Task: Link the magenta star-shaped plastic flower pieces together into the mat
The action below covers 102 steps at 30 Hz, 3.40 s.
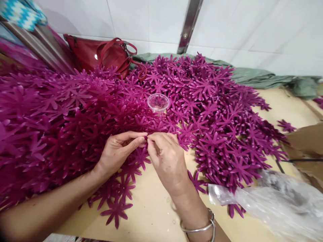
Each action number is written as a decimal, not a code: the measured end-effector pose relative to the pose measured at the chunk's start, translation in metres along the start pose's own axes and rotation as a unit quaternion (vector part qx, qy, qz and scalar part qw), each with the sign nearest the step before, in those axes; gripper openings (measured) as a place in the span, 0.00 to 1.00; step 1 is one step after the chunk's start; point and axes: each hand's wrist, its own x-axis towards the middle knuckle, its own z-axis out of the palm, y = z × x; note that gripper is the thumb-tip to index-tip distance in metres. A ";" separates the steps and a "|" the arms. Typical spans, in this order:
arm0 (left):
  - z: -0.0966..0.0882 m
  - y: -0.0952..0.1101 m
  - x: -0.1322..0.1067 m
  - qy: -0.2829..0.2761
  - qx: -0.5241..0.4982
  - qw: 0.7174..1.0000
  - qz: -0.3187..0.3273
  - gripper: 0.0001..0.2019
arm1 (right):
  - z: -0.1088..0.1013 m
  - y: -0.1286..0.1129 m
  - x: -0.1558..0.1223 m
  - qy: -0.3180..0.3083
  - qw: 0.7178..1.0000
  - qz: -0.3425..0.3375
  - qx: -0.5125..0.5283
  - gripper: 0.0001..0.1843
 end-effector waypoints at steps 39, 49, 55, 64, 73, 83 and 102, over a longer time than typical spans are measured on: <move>0.003 0.002 0.001 0.031 -0.019 0.999 0.006 0.06 | 0.004 -0.005 0.000 0.038 0.998 0.032 0.038 0.05; 0.005 0.001 0.001 0.036 0.029 0.998 0.040 0.07 | 0.005 -0.008 0.001 0.008 0.985 0.124 0.123 0.07; 0.006 0.003 0.001 0.037 0.028 0.998 0.040 0.07 | 0.006 -0.008 0.003 0.016 0.971 0.146 0.186 0.07; 0.006 0.001 0.001 0.029 -0.017 0.999 0.020 0.09 | 0.005 -0.005 0.004 0.007 0.956 0.171 0.237 0.06; 0.003 0.000 0.000 0.032 0.021 0.999 0.033 0.06 | -0.004 0.000 0.006 -0.031 0.963 0.158 0.217 0.06; 0.002 0.001 -0.002 0.008 0.076 0.992 0.104 0.03 | -0.003 -0.007 0.002 -0.011 0.994 0.082 0.068 0.07; 0.002 0.001 -0.002 0.006 0.080 0.991 0.111 0.03 | -0.011 -0.002 0.009 -0.047 0.984 0.110 0.134 0.08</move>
